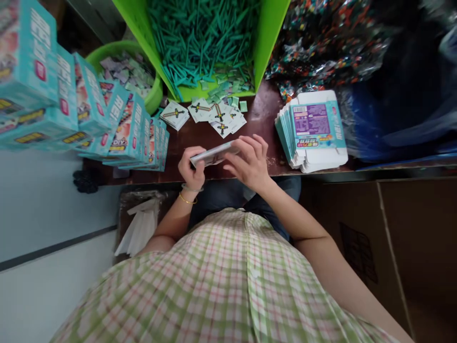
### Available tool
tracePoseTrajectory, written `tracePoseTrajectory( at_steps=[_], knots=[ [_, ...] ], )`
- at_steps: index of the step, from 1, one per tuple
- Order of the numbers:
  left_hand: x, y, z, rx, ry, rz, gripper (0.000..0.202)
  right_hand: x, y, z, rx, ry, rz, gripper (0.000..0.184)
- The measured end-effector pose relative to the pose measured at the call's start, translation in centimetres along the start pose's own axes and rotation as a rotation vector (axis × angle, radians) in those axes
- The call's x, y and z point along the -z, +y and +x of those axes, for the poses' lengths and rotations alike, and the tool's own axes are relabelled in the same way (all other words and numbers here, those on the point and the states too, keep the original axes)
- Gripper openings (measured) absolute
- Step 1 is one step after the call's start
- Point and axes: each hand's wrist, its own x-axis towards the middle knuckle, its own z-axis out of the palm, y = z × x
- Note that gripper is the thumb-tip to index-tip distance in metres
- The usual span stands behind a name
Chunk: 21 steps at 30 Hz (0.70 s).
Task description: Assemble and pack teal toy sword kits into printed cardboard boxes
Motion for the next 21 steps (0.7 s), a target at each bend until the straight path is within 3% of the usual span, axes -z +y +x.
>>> tracePoseTrajectory(
  at_steps=[3,5,7,10,12,14,16,21],
  knots=[
    [1.3,-0.7,0.1,-0.006,0.069,-0.053,0.059,-1.6,2.3,2.2,0.099,0.091,0.069,0.034],
    [2.3,-1.3,0.4,0.047,0.118,-0.04,0.056,-2.7,6.0,5.3,0.116,0.196,0.114,0.033],
    [3.2,-2.0,0.7,0.124,0.182,0.002,0.055,-3.9,11.0,9.4,0.047,0.258,0.102,0.039],
    [4.3,-2.6,1.1,0.164,0.261,0.018,0.052,-5.6,18.1,14.6,-0.124,0.114,-0.042,0.05],
    [4.5,-2.9,1.4,0.143,0.286,0.008,0.051,-6.3,21.2,16.0,-0.19,-0.003,-0.125,0.049],
    [4.4,-3.1,1.7,0.103,0.3,-0.013,0.049,-6.5,22.6,15.0,-0.225,-0.089,-0.212,0.049],
    [3.9,-3.3,1.9,0.051,0.294,-0.049,0.045,-6.1,22.6,12.1,-0.268,-0.13,-0.303,0.054],
    [1.4,-3.8,1.9,-0.03,0.174,-0.036,0.042,-4.3,18.5,-0.3,-0.297,-0.153,-0.37,0.066]
  ],
)
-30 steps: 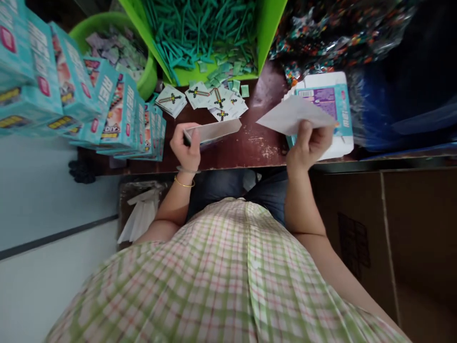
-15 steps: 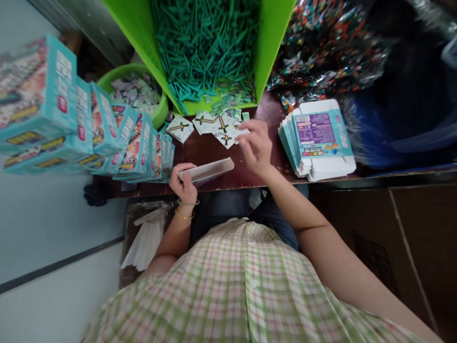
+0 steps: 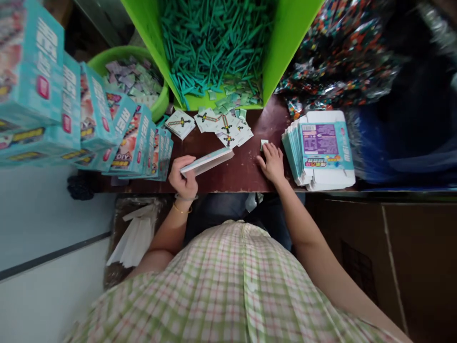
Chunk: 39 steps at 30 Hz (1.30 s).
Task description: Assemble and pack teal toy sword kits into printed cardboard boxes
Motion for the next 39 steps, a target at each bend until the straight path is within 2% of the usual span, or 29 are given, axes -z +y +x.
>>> tracePoseTrajectory(
  at_steps=[2,4,6,8,12,16,19,22,24,26,27,30,32,33,34,36,39],
  knots=[
    [-0.9,-0.1,-0.5,0.014,-0.046,0.041,0.048,0.4,-0.4,-5.5,0.083,-0.045,-0.018,0.074],
    [-1.6,0.0,-1.1,0.026,-0.068,0.053,0.053,0.7,-0.8,-9.7,0.161,-0.083,-0.021,0.076],
    [-1.9,0.2,-1.6,0.022,-0.082,0.037,0.056,0.7,-1.3,-12.2,0.185,-0.068,0.014,0.062],
    [-2.0,0.6,-2.0,0.018,-0.102,0.03,0.057,1.0,-1.9,-13.1,0.178,-0.005,0.1,0.042],
    [-1.5,1.5,-2.7,-0.002,-0.134,0.028,0.056,3.6,-5.2,-12.6,0.235,0.17,0.354,0.03],
    [-1.1,2.4,-3.2,-0.072,-0.15,-0.035,0.047,7.2,-11.1,-10.1,0.444,0.379,0.455,0.026],
    [-1.2,3.2,-3.1,-0.064,-0.146,-0.016,0.044,7.4,-14.8,-6.8,0.599,0.422,0.36,0.029],
    [-1.1,3.6,-2.8,-0.046,-0.102,-0.004,0.04,6.1,-16.2,-4.7,0.654,0.431,0.303,0.031],
    [-0.9,3.3,-2.7,-0.044,-0.078,0.008,0.04,5.5,-15.4,-4.6,0.663,0.454,0.312,0.032],
    [-0.8,2.3,-2.7,-0.058,-0.071,0.042,0.042,5.6,-13.1,-5.2,0.606,0.469,0.302,0.033],
    [-0.8,1.5,-2.8,-0.08,-0.081,0.057,0.044,5.9,-11.3,-5.5,0.532,0.458,0.269,0.035],
    [-1.2,-1.6,-3.6,-0.189,-0.179,0.085,0.045,7.0,-4.6,-6.2,0.125,0.338,0.057,0.049],
    [-1.8,-3.7,-4.5,-0.211,-0.303,0.142,0.042,7.4,-0.1,-6.7,-0.163,0.247,-0.089,0.067],
    [-2.0,-4.6,-5.0,-0.193,-0.378,0.186,0.038,7.5,1.9,-6.9,-0.251,0.213,-0.139,0.074],
    [-2.2,-5.3,-5.6,-0.16,-0.46,0.233,0.033,7.5,3.5,-7.2,-0.299,0.188,-0.174,0.078],
    [-2.3,-6.2,-6.7,-0.087,-0.606,0.299,0.026,7.4,5.9,-7.9,-0.302,0.157,-0.21,0.08],
    [-2.2,-6.6,-7.7,-0.036,-0.698,0.328,0.031,7.5,8.2,-8.5,-0.283,0.163,-0.232,0.082]
  ],
)
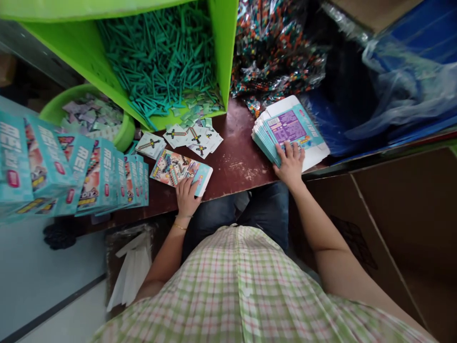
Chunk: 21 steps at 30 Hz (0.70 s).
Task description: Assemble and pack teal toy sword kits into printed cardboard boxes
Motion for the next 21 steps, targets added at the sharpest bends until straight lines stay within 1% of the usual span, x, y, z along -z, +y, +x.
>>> tracePoseTrajectory(
  at_steps=[5,7,9,11,12,14,16,17,18,19,21],
  knots=[
    [0.0,0.1,-0.3,0.023,0.008,0.015,0.035,-0.1,3.1,1.2,-0.106,0.049,-0.028,0.083],
    [-0.1,0.0,-0.3,0.02,0.012,0.023,0.035,0.2,3.6,1.4,-0.124,0.045,-0.047,0.083],
    [-0.2,0.0,-0.3,0.011,0.018,0.025,0.037,0.6,3.2,1.5,-0.127,0.038,-0.071,0.084],
    [-0.2,0.0,-0.5,0.01,0.018,0.025,0.039,1.2,1.7,2.0,-0.096,0.044,-0.079,0.085],
    [-0.2,0.1,-0.5,0.015,0.012,0.026,0.04,1.4,0.6,2.7,-0.056,0.047,-0.069,0.085],
    [0.0,0.3,-0.6,0.023,-0.013,0.031,0.042,1.1,-1.8,5.0,0.07,0.026,-0.017,0.077],
    [0.1,0.5,-0.6,0.011,-0.036,0.039,0.043,-0.1,-4.1,8.8,0.183,-0.013,0.039,0.063],
    [0.2,0.5,-0.5,0.002,-0.042,0.044,0.045,-1.0,-5.1,11.0,0.205,-0.023,0.057,0.058],
    [0.2,0.6,-0.5,-0.001,-0.045,0.047,0.046,-2.0,-5.9,13.2,0.194,-0.015,0.065,0.056],
    [0.3,0.5,-0.5,0.0,-0.046,0.044,0.047,-3.1,-6.5,15.5,0.151,0.01,0.07,0.055],
    [0.4,0.3,-0.5,0.007,-0.032,0.02,0.052,-4.7,-7.2,19.7,0.013,0.069,0.083,0.055]
  ],
)
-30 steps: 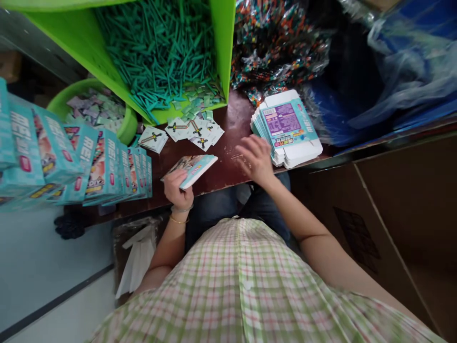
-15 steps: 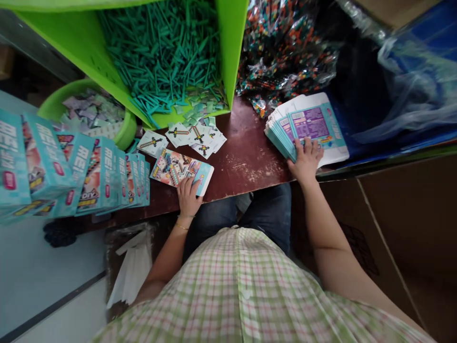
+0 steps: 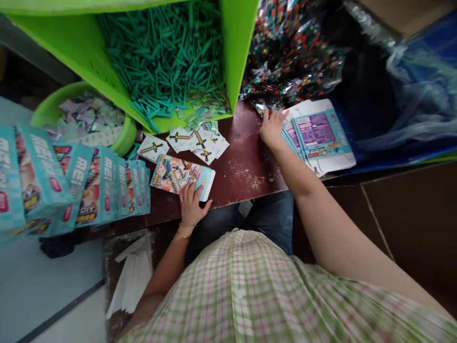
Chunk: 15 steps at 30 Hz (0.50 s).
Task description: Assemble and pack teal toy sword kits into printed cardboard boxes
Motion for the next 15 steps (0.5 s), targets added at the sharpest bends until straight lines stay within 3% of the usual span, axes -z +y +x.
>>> tracePoseTrajectory(
  at_steps=[2,4,7,10,13,15],
  knots=[
    [0.1,-0.2,-0.2,-0.016,0.066,-0.038,0.054,-0.8,-0.3,3.2,-0.109,0.019,-0.014,0.054],
    [0.2,-0.2,-0.2,-0.046,0.188,-0.077,0.045,0.0,-0.5,5.0,-0.163,0.009,-0.04,0.05],
    [0.2,1.3,0.4,-0.036,0.314,-0.203,0.032,3.4,-1.4,3.2,-0.194,0.067,0.005,0.041],
    [-0.6,4.3,2.5,0.057,0.154,-0.583,0.047,6.8,-4.4,-5.2,-0.032,0.139,0.14,0.036],
    [-3.1,7.6,5.2,0.301,-0.088,-1.085,0.065,8.5,-8.2,-16.3,0.446,-0.071,0.258,0.025],
    [-5.4,9.2,6.9,0.529,-0.167,-1.286,0.059,9.1,-9.0,-21.0,0.676,-0.168,0.391,0.026]
  ],
)
